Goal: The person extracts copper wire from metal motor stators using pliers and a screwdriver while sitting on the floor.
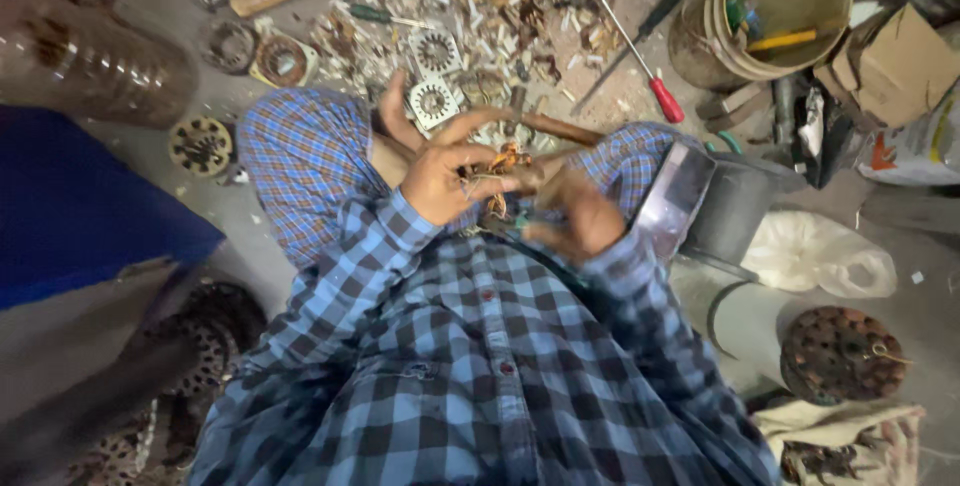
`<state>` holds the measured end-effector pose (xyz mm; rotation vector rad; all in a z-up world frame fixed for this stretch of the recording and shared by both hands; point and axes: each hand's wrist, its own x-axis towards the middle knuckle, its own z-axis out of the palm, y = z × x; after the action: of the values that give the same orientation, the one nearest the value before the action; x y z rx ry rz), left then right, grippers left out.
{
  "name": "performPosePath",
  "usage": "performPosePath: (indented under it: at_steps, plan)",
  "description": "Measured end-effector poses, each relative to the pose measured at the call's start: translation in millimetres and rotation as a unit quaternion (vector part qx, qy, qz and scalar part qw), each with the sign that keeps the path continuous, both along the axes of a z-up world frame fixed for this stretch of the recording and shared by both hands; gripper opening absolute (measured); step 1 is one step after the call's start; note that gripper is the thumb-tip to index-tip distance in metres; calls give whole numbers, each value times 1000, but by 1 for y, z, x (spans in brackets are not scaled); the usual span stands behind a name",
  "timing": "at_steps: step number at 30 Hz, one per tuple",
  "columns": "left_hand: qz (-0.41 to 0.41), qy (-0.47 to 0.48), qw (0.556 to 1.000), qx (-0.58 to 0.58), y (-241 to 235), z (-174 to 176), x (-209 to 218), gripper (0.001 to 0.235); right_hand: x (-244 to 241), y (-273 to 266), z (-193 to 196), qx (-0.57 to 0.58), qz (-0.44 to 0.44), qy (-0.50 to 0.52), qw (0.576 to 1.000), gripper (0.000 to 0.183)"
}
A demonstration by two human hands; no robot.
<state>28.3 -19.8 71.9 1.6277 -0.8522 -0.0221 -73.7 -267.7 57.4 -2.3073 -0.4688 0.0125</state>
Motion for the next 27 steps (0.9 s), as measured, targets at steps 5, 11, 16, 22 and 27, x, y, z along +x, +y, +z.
performPosePath:
  at_steps: [5,11,16,22,27]
  plan:
    - [68,-64,992,88,12,30,10,31,-38,13,-38,-296,-54,102,948,19]
    - [107,-180,970,124,17,55,20,24,-39,8,-53,-418,63,31,906,23]
    - [110,-220,957,156,26,67,31,23,-26,-8,-63,-385,47,79,918,35]
    - [99,-260,945,173,47,69,44,31,-33,-52,-54,-139,24,188,972,32]
    - [124,-268,941,165,39,69,49,29,-31,-60,-25,-158,143,24,977,38]
